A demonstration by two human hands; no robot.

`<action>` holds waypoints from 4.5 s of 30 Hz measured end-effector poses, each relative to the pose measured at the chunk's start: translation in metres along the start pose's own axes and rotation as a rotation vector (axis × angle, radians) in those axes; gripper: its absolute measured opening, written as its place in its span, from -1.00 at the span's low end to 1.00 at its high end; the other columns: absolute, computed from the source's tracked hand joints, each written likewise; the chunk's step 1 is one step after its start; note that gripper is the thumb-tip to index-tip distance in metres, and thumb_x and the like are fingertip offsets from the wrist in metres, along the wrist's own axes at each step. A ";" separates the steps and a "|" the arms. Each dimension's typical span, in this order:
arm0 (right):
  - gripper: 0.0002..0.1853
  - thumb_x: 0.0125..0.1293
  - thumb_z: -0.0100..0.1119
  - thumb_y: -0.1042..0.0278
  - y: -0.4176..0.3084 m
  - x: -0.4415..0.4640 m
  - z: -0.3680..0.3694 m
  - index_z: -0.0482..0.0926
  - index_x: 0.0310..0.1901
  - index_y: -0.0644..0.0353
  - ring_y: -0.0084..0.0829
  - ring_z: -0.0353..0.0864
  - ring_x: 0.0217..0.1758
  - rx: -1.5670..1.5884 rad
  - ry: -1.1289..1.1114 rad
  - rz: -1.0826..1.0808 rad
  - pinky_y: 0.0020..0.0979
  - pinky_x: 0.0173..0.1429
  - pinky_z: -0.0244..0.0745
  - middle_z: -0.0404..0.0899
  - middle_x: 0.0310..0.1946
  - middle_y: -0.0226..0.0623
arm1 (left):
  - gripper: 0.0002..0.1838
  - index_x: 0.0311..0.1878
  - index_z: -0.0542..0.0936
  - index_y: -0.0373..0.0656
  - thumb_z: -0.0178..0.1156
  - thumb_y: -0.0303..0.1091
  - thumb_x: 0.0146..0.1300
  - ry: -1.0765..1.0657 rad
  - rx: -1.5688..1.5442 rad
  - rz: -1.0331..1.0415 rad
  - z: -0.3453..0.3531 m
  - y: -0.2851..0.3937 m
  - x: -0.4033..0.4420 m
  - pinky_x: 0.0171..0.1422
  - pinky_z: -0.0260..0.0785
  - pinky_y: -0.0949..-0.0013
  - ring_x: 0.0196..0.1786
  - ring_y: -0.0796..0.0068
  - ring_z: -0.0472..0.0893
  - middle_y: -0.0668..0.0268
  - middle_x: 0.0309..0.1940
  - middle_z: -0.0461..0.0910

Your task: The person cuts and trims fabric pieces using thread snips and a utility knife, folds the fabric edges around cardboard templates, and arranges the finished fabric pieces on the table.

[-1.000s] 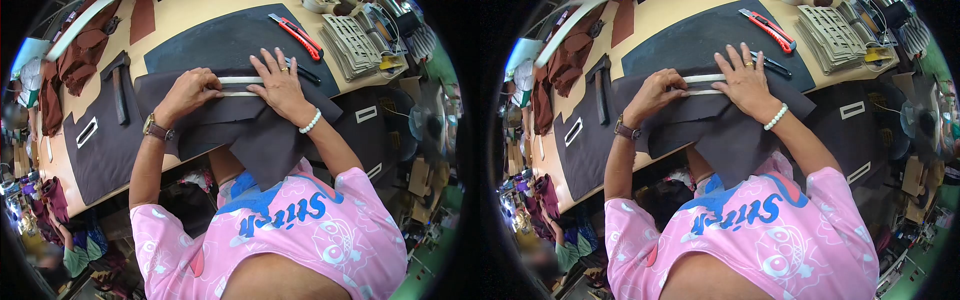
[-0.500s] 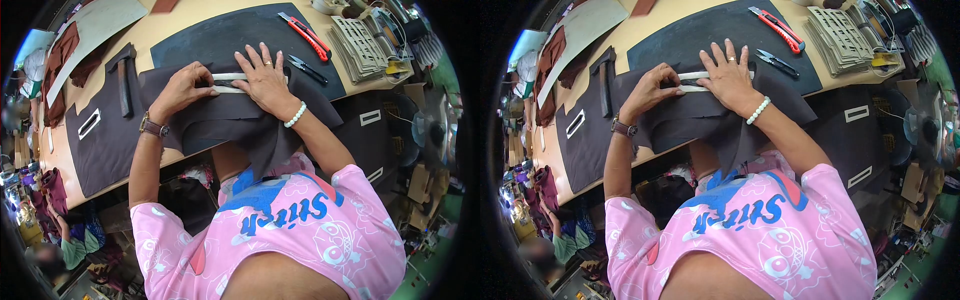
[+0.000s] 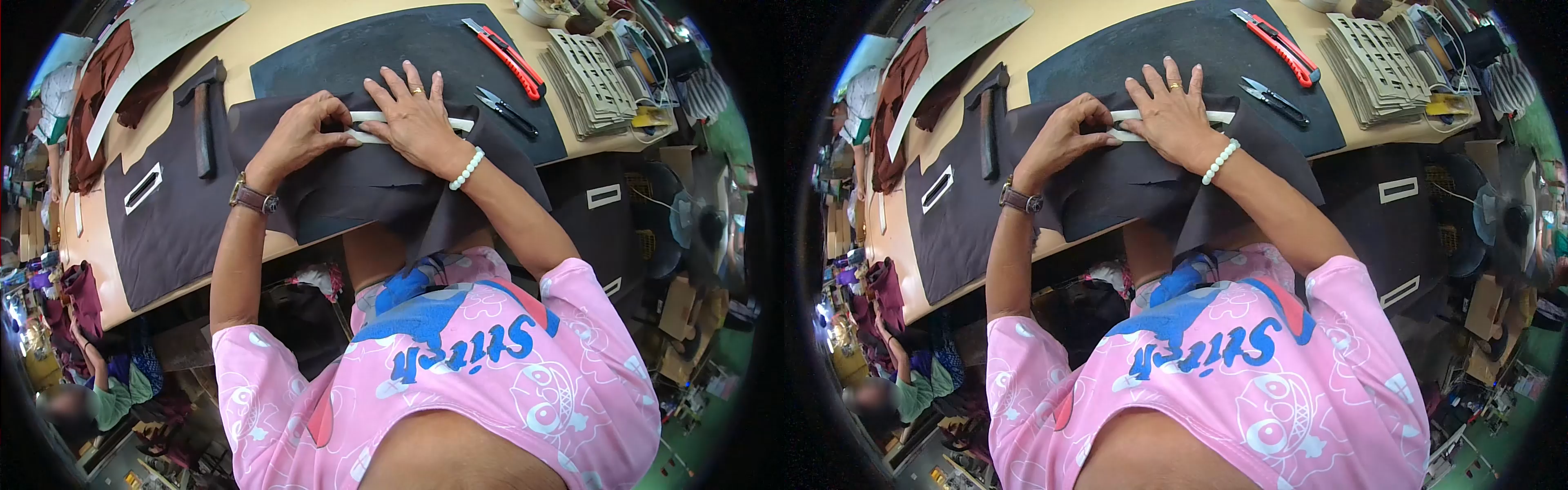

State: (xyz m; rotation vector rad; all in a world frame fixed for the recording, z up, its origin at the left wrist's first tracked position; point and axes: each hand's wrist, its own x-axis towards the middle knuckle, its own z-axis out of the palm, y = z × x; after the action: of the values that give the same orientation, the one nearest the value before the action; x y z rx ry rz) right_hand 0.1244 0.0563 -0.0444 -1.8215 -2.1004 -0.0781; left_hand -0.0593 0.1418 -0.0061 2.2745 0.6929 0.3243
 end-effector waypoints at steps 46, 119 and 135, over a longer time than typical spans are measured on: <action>-0.72 0.22 0.11 0.31 -0.033 0.127 -0.040 0.57 -0.20 0.39 -0.43 0.54 -0.28 1.319 0.153 0.072 -0.40 -0.10 0.43 0.63 -0.38 -0.22 | -0.55 -0.07 0.53 -0.25 0.39 -0.26 -0.02 1.077 0.435 -0.101 0.051 0.087 -0.043 0.12 0.33 0.20 0.03 0.10 0.47 0.12 -0.04 0.50; -0.46 0.19 0.13 -0.05 0.001 -0.021 -0.020 0.44 0.14 0.05 -0.12 0.22 0.29 0.080 0.008 -0.231 -0.10 0.32 0.08 0.32 0.17 -0.11 | -0.87 -0.35 0.58 -0.23 0.26 -0.40 0.06 0.289 0.038 -0.105 0.031 0.036 -0.078 -0.20 0.33 0.30 -0.30 0.29 0.50 0.26 -0.44 0.49; -0.44 0.15 0.16 -0.06 -0.032 -0.012 -0.002 0.43 0.14 0.05 -0.11 0.20 0.29 0.138 0.019 -0.274 0.03 0.28 0.08 0.35 0.17 -0.16 | -0.80 -0.40 0.54 -0.25 0.32 -0.34 0.01 0.437 0.062 -0.152 0.030 0.025 -0.101 -0.18 0.30 0.33 -0.29 0.33 0.49 0.28 -0.44 0.46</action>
State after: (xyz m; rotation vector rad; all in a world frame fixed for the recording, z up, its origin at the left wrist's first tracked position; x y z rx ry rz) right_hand 0.0952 0.0387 -0.0404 -1.4426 -2.2687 -0.0180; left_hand -0.1198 0.0524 -0.0122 2.2107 1.1029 0.7468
